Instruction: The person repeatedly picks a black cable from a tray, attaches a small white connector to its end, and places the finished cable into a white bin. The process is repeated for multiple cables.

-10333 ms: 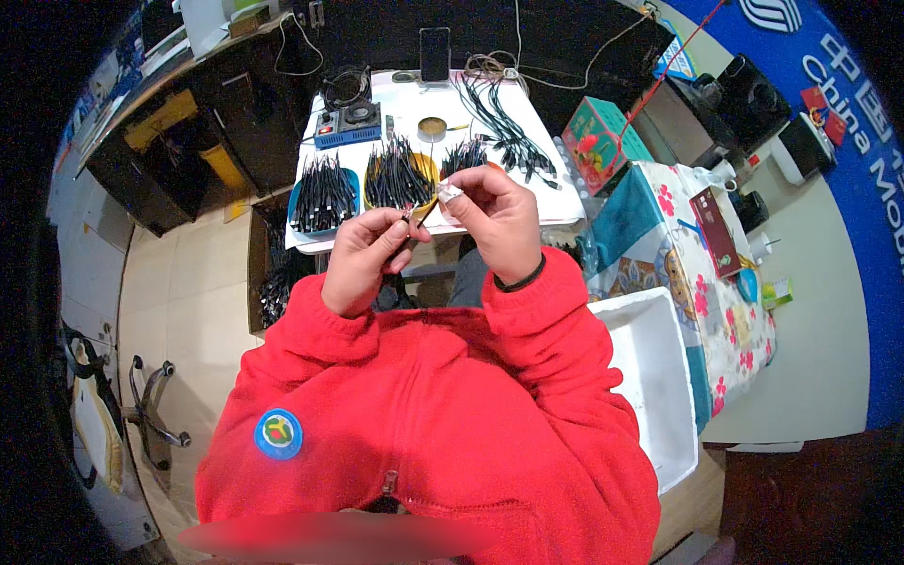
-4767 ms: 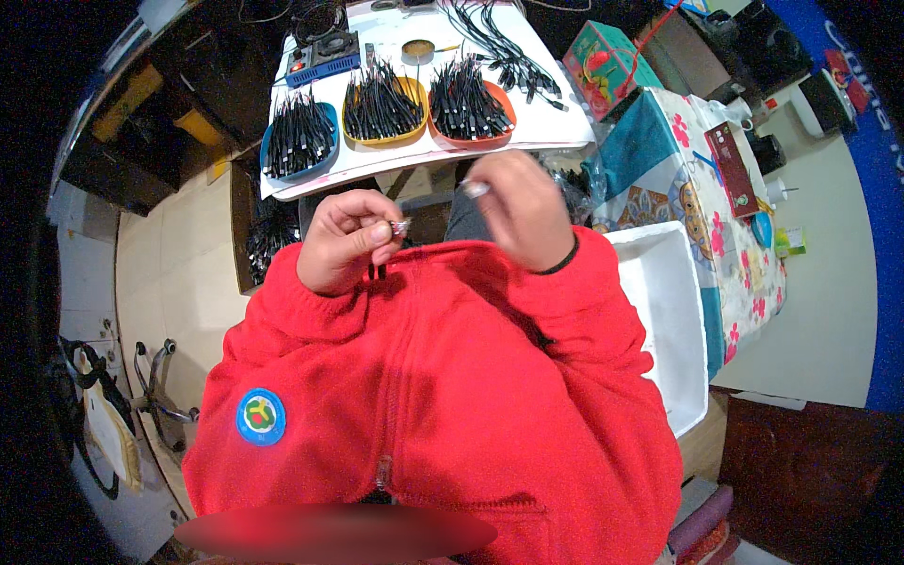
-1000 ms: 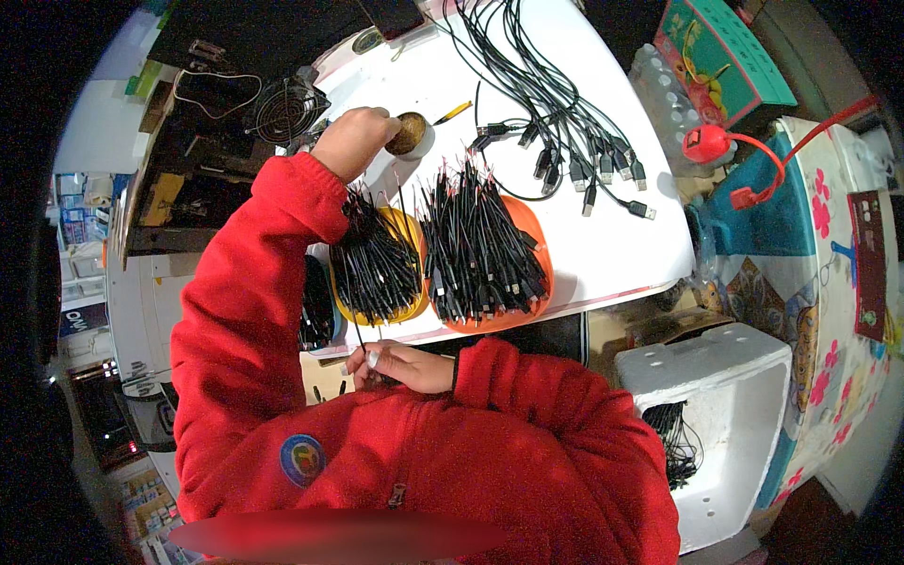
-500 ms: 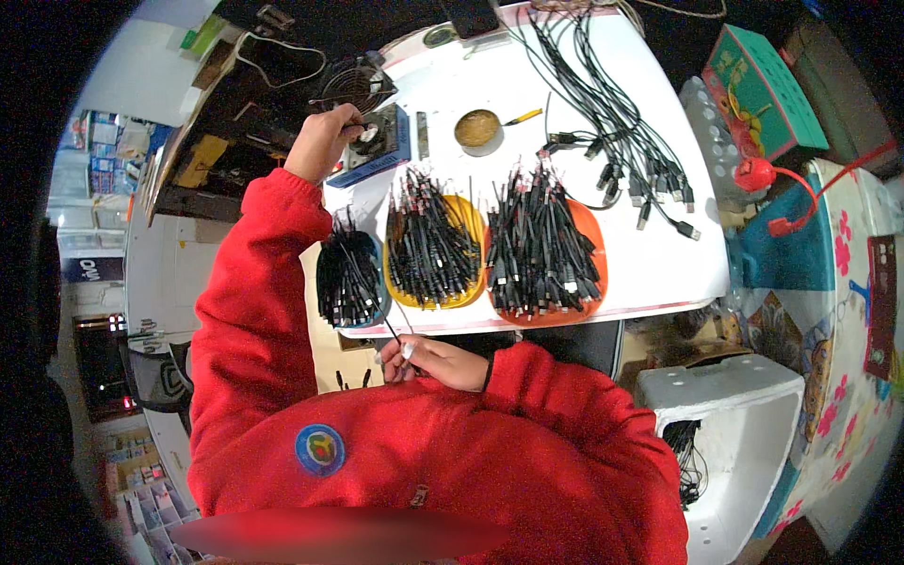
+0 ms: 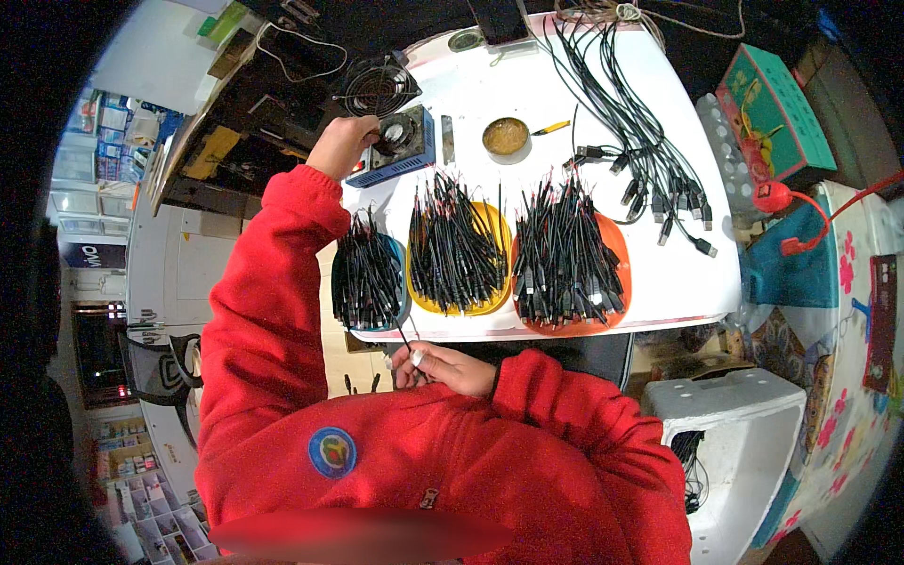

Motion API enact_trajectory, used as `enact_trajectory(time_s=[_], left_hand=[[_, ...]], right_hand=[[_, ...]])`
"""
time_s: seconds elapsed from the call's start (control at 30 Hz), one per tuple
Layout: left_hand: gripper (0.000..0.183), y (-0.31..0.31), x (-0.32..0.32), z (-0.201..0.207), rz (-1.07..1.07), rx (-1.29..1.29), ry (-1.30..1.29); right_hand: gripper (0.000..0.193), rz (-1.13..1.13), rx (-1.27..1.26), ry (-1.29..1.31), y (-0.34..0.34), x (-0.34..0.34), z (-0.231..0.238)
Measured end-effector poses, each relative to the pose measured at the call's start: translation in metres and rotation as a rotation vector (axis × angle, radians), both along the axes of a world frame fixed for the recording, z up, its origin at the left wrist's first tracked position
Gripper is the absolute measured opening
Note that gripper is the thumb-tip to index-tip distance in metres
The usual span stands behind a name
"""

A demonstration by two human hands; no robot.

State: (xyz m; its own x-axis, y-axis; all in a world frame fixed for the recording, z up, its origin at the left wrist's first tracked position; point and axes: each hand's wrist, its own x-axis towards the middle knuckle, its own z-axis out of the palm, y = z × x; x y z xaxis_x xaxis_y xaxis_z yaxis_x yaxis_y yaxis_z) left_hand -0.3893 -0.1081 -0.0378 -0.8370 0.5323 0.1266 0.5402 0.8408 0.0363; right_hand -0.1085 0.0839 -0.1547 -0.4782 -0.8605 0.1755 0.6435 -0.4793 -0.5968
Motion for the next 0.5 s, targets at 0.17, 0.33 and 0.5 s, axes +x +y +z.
enact_trajectory(time_s=[0.17,0.33,0.5], left_hand=[[0.008,0.003,-0.007,0.0,-0.02,-0.069,-0.006],[0.008,0.004,-0.01,-0.004,0.012,-0.091,-0.001],[0.007,0.008,0.006,0.008,0.039,0.043,0.012]], right_hand=[[0.041,-0.018,0.016,0.029,0.003,-0.002,0.002],[0.042,-0.014,0.024,0.065,0.004,-0.003,-0.001],[0.044,-0.034,0.033,0.088,0.007,0.003,-0.002]])
